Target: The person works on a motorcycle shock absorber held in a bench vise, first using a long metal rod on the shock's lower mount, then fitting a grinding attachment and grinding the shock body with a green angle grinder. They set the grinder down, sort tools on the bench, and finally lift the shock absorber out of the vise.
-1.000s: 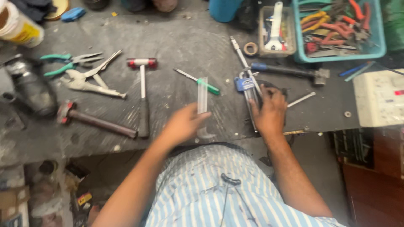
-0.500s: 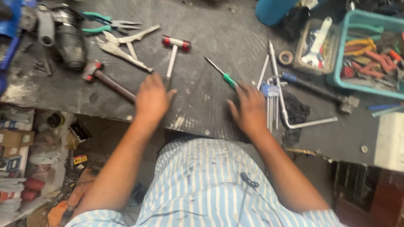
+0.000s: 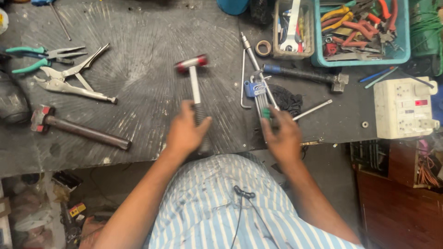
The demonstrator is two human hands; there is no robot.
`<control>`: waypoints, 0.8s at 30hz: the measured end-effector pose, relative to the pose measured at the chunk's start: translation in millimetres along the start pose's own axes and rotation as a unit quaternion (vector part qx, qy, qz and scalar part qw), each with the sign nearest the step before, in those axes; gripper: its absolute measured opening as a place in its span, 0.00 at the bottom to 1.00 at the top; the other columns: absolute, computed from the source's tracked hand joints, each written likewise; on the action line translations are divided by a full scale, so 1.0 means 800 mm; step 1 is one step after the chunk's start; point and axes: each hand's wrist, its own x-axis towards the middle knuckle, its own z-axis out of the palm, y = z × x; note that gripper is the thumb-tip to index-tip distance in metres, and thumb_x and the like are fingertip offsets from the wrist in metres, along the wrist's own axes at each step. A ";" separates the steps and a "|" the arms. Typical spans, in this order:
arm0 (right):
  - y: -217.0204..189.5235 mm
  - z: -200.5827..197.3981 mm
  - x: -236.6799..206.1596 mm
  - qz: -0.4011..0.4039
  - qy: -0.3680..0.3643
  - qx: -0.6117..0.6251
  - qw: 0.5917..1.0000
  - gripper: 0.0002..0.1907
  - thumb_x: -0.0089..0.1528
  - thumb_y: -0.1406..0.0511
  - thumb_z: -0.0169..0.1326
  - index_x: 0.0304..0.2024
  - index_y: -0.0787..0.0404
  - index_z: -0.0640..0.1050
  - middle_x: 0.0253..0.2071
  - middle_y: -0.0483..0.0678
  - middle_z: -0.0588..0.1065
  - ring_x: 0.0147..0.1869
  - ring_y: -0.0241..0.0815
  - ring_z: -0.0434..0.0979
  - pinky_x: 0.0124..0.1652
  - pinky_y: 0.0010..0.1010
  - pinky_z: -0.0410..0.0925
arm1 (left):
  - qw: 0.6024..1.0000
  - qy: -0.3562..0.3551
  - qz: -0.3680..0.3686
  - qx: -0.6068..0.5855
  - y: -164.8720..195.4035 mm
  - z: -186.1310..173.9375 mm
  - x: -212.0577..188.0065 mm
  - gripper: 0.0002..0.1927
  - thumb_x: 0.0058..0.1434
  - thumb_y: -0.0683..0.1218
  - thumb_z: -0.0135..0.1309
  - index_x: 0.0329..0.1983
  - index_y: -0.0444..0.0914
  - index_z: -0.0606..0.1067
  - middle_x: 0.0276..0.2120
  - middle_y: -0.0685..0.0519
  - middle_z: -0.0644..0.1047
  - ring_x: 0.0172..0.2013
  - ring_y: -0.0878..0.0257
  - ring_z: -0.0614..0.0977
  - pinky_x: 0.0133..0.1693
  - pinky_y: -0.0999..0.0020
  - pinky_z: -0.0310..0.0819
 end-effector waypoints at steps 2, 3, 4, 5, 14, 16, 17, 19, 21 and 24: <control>0.015 -0.019 -0.008 0.019 0.040 -0.011 0.999 0.21 0.62 0.64 0.64 0.59 0.58 0.79 0.41 0.50 0.77 0.36 0.41 0.78 0.37 0.33 0.73 | 0.996 -0.033 0.021 0.084 0.015 0.027 0.015 0.34 0.61 0.56 0.60 0.59 0.30 0.62 0.34 0.33 0.80 0.36 0.35 0.83 0.39 0.45 0.78; 0.021 -0.026 -0.011 0.029 0.056 -0.010 0.998 0.22 0.63 0.64 0.64 0.59 0.58 0.79 0.41 0.50 0.77 0.36 0.41 0.78 0.38 0.33 0.72 | 0.990 -0.054 0.026 0.130 0.022 0.040 0.026 0.35 0.62 0.57 0.59 0.60 0.29 0.61 0.33 0.34 0.80 0.34 0.35 0.83 0.37 0.45 0.78; 0.025 -0.029 -0.013 0.037 0.073 -0.011 0.997 0.22 0.63 0.64 0.64 0.59 0.57 0.79 0.41 0.49 0.78 0.36 0.41 0.78 0.38 0.33 0.72 | 0.982 -0.073 0.032 0.174 0.030 0.052 0.036 0.36 0.62 0.57 0.58 0.60 0.27 0.60 0.31 0.34 0.80 0.32 0.36 0.83 0.35 0.44 0.78; 0.028 -0.029 -0.013 0.041 0.073 -0.020 0.996 0.22 0.62 0.64 0.64 0.59 0.57 0.79 0.41 0.49 0.78 0.35 0.41 0.78 0.37 0.34 0.72 | 0.979 -0.064 0.058 0.183 0.036 0.064 0.045 0.36 0.62 0.57 0.58 0.60 0.27 0.61 0.30 0.36 0.80 0.31 0.37 0.83 0.34 0.45 0.79; 0.030 -0.011 0.010 0.053 0.054 -0.026 0.997 0.22 0.62 0.63 0.64 0.58 0.58 0.78 0.46 0.51 0.78 0.33 0.42 0.79 0.36 0.35 0.72 | 0.964 -0.057 0.110 0.233 0.049 0.087 0.070 0.34 0.65 0.55 0.53 0.65 0.26 0.62 0.29 0.39 0.81 0.30 0.40 0.84 0.32 0.46 0.80; 0.023 -0.008 0.009 0.075 0.021 -0.019 0.997 0.23 0.60 0.63 0.65 0.58 0.58 0.78 0.45 0.51 0.78 0.32 0.43 0.79 0.34 0.34 0.72 | 0.975 -0.071 0.094 0.186 0.044 0.073 0.065 0.31 0.66 0.56 0.55 0.62 0.30 0.65 0.33 0.37 0.81 0.34 0.38 0.84 0.37 0.45 0.78; 0.020 -0.006 0.005 0.075 0.012 0.005 0.997 0.25 0.60 0.62 0.65 0.58 0.58 0.77 0.45 0.51 0.78 0.34 0.43 0.79 0.36 0.35 0.72 | 0.987 -0.068 0.093 0.110 0.044 0.067 0.062 0.30 0.66 0.55 0.55 0.63 0.31 0.65 0.35 0.37 0.81 0.37 0.38 0.84 0.39 0.46 0.78; 0.015 0.001 -0.003 0.078 0.003 0.058 0.995 0.27 0.59 0.61 0.65 0.59 0.59 0.76 0.45 0.50 0.79 0.39 0.44 0.80 0.41 0.36 0.73 | 0.993 -0.070 0.089 -0.041 0.046 0.054 0.057 0.28 0.67 0.52 0.55 0.64 0.33 0.65 0.41 0.38 0.82 0.42 0.40 0.85 0.43 0.49 0.78; 0.022 0.004 -0.006 -0.066 0.063 -0.005 0.996 0.23 0.59 0.61 0.65 0.56 0.59 0.77 0.49 0.52 0.79 0.49 0.50 0.79 0.50 0.42 0.69 | 0.984 -0.082 0.117 -0.104 0.054 0.044 0.054 0.28 0.67 0.49 0.55 0.66 0.34 0.62 0.45 0.38 0.80 0.46 0.42 0.84 0.46 0.52 0.77; 0.063 -0.007 0.011 -0.077 0.137 -0.072 0.985 0.18 0.64 0.62 0.64 0.55 0.58 0.78 0.53 0.50 0.78 0.58 0.52 0.77 0.58 0.45 0.67 | 0.960 -0.085 0.249 -0.097 0.076 0.031 0.060 0.27 0.69 0.45 0.55 0.67 0.32 0.62 0.53 0.35 0.75 0.53 0.39 0.79 0.52 0.50 0.74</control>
